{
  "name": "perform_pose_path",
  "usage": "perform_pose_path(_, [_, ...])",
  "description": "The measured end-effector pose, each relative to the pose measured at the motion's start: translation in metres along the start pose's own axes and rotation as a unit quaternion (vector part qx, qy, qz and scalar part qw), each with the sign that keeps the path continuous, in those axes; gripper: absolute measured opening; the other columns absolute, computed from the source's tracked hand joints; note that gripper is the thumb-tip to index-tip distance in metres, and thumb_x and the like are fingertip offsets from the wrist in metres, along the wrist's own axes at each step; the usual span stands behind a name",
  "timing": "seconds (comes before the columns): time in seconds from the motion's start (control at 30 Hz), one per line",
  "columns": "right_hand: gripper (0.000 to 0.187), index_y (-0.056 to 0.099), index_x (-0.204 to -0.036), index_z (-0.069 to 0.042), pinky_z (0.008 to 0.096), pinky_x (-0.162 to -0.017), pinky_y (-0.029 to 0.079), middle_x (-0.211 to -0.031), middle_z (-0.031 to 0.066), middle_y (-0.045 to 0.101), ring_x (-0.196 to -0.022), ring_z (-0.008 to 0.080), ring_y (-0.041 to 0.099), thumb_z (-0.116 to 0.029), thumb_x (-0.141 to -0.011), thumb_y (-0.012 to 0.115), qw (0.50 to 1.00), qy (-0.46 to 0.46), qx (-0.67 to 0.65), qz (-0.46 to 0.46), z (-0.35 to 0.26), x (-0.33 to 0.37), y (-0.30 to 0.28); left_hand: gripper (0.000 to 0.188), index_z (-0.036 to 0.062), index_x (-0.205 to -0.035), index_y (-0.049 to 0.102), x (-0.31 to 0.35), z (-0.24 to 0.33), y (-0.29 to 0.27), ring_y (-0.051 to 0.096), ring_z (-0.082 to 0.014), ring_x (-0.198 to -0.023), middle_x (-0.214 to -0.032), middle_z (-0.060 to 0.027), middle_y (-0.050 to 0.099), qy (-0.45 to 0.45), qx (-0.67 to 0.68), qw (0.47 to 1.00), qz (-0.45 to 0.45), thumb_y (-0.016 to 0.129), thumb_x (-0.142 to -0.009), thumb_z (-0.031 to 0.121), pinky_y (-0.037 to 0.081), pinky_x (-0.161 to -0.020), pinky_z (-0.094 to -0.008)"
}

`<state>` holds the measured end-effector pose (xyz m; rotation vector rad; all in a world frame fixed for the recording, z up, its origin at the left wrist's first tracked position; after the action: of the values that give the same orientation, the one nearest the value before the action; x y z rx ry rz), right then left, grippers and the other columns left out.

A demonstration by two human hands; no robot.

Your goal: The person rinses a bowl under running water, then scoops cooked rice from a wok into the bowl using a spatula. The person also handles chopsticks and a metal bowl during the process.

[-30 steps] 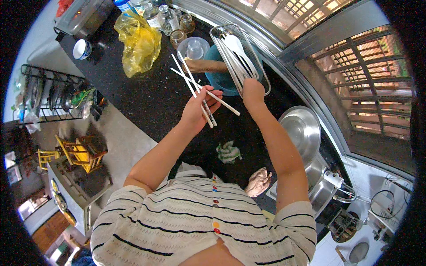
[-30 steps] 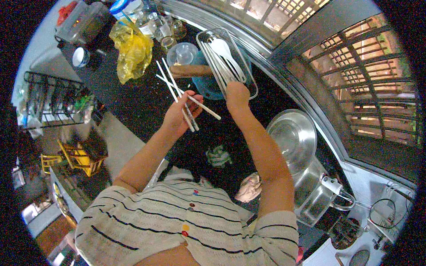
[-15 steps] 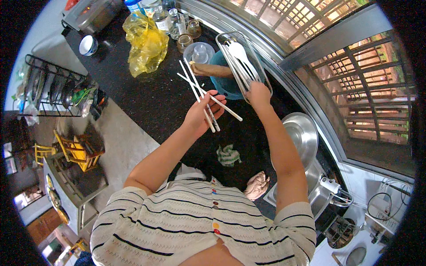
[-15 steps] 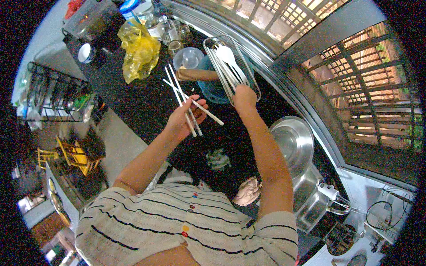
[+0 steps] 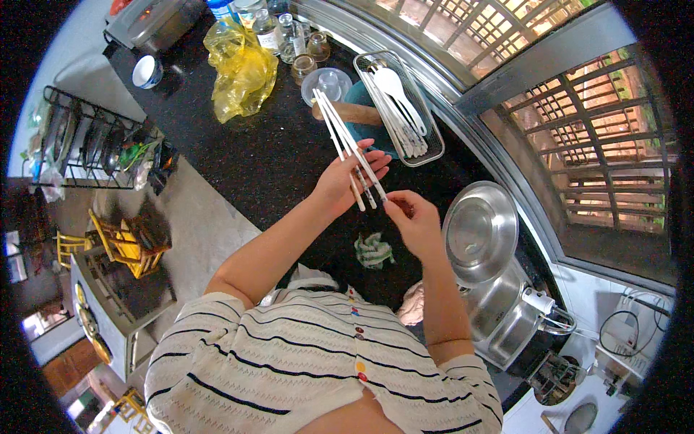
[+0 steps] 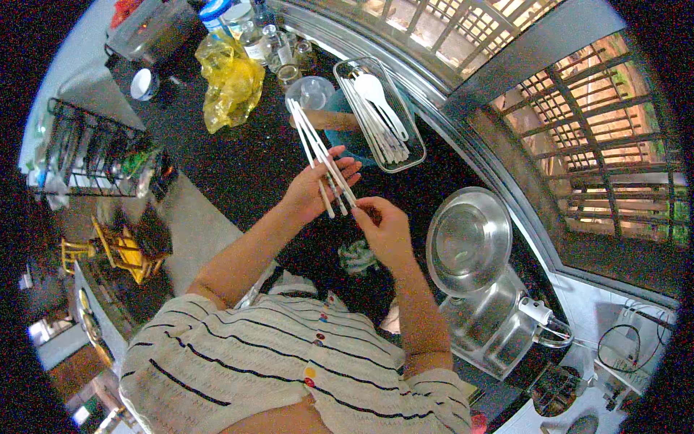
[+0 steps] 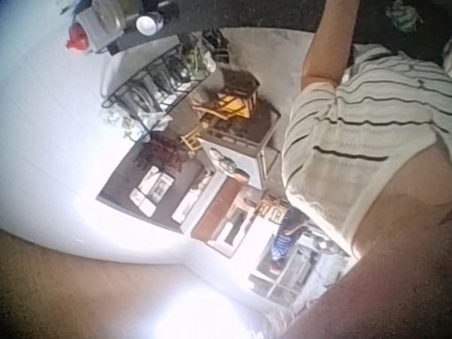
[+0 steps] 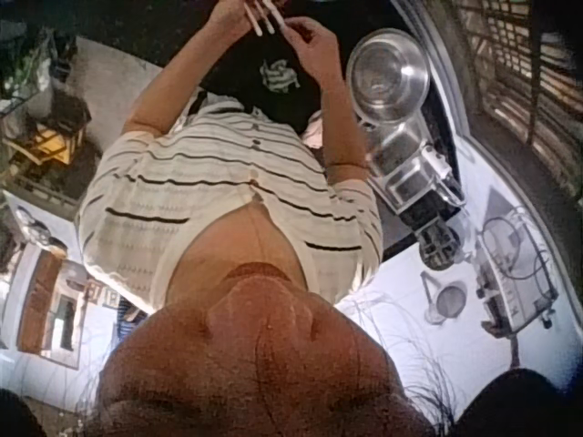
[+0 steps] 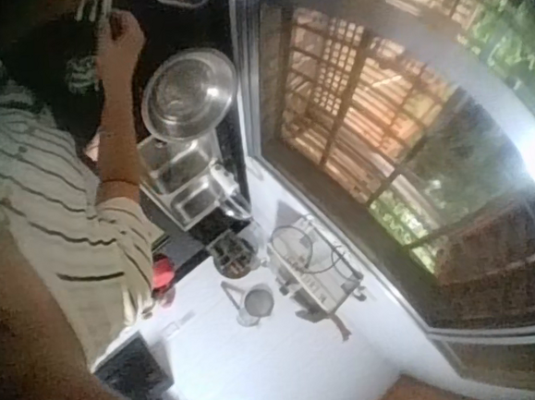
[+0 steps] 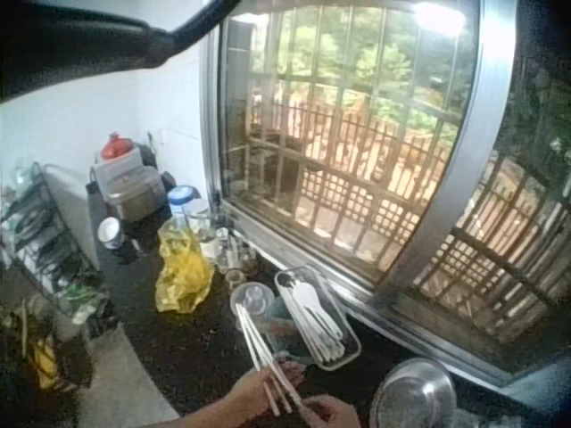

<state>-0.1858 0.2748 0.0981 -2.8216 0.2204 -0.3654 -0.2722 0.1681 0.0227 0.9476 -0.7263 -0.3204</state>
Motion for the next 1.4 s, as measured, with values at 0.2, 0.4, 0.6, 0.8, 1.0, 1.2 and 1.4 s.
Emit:
perform_pose_path(0.2, [0.012,0.060,-0.086,-0.002,0.0295,-0.056,0.045,-0.076,0.0084,0.058,-0.061,0.0198,0.057,-0.008,-0.077,0.065,0.985,-0.062,0.109,0.122,0.005,0.006,0.010,0.030,0.0061,-0.120,0.045,-0.004,-0.011,0.005,0.056,-0.0299,-0.104,-0.100,-0.0129,0.060,-0.008,0.027,1.000,0.004,0.041,-0.095,0.022,0.044,-0.094,-0.0436])
perform_pose_path(0.4, [0.012,0.060,-0.084,-0.001,0.0273,-0.053,0.045,-0.070,0.0077,0.052,-0.057,0.0193,0.056,-0.004,-0.074,0.066,0.959,-0.176,0.199,0.099,-0.013,0.000,0.016,0.022,0.0050,-0.113,0.046,-0.007,-0.009,0.006,0.058,-0.0306,-0.100,-0.099,-0.0128,0.059,0.023,-0.026,0.999,-0.023,0.045,-0.094,0.016,0.046,-0.092,-0.0450])
perform_pose_path(0.6, [0.013,0.059,-0.085,-0.005,0.0368,-0.057,0.047,-0.076,0.0100,0.054,-0.065,0.0296,0.057,-0.010,-0.075,0.065,0.953,-0.191,0.230,0.040,-0.011,-0.021,0.023,0.026,0.0038,-0.117,0.042,-0.013,0.004,0.004,0.055,-0.0343,-0.105,-0.100,-0.0135,0.058,0.048,-0.063,0.996,-0.042,0.046,-0.090,0.006,0.045,-0.092,-0.0495])
perform_pose_path(0.8, [0.013,0.065,-0.084,-0.003,0.0310,-0.061,0.049,-0.076,0.0102,0.061,-0.066,0.0224,0.061,-0.014,-0.077,0.067,0.980,-0.143,0.114,-0.072,-0.022,-0.056,0.008,0.025,0.0068,-0.116,0.040,-0.009,0.031,0.000,0.057,-0.0273,-0.097,-0.093,-0.0080,0.053,0.076,-0.045,0.996,-0.014,0.039,-0.091,0.002,0.045,-0.093,-0.0483])
perform_pose_path(1.0, [0.009,0.065,-0.081,-0.004,0.0355,-0.064,0.048,-0.078,0.0112,0.061,-0.071,0.0281,0.060,-0.010,-0.074,0.066,0.930,-0.138,0.293,0.173,0.051,-0.131,-0.077,0.038,0.0064,-0.127,0.038,-0.014,0.041,-0.004,0.058,-0.0259,-0.096,-0.097,-0.0082,0.057,0.093,-0.050,0.994,-0.038,0.047,-0.090,0.007,0.043,-0.094,-0.0496])
perform_pose_path(1.2, [0.015,0.064,-0.081,-0.004,0.0362,-0.065,0.048,-0.079,0.0109,0.059,-0.073,0.0284,0.059,-0.011,-0.069,0.070,0.890,-0.147,0.410,0.137,0.060,-0.158,-0.055,0.038,0.0059,-0.127,0.038,-0.010,0.042,-0.012,0.058,-0.0267,-0.096,-0.099,-0.0100,0.058,0.076,-0.025,0.997,-0.014,0.047,-0.090,0.005,0.044,-0.094,-0.0502])
perform_pose_path(1.4, [0.020,0.061,-0.081,-0.002,0.0388,-0.067,0.047,-0.081,0.0137,0.058,-0.079,0.0307,0.058,-0.012,-0.067,0.071,0.867,-0.097,0.469,0.136,0.074,-0.171,-0.039,0.040,0.0054,-0.127,0.038,-0.009,0.040,-0.015,0.058,-0.0275,-0.097,-0.098,-0.0106,0.058,0.065,-0.025,0.998,-0.001,0.048,-0.089,0.004,0.044,-0.094,-0.0508])
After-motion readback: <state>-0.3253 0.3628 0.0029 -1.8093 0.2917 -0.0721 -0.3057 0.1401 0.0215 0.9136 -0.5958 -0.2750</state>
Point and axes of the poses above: each hand's wrist, its own x-axis away from the middle knuckle, its own y-axis out of the palm, z = x × y, the point moved 8 cm from there along -x, towards the middle knuckle
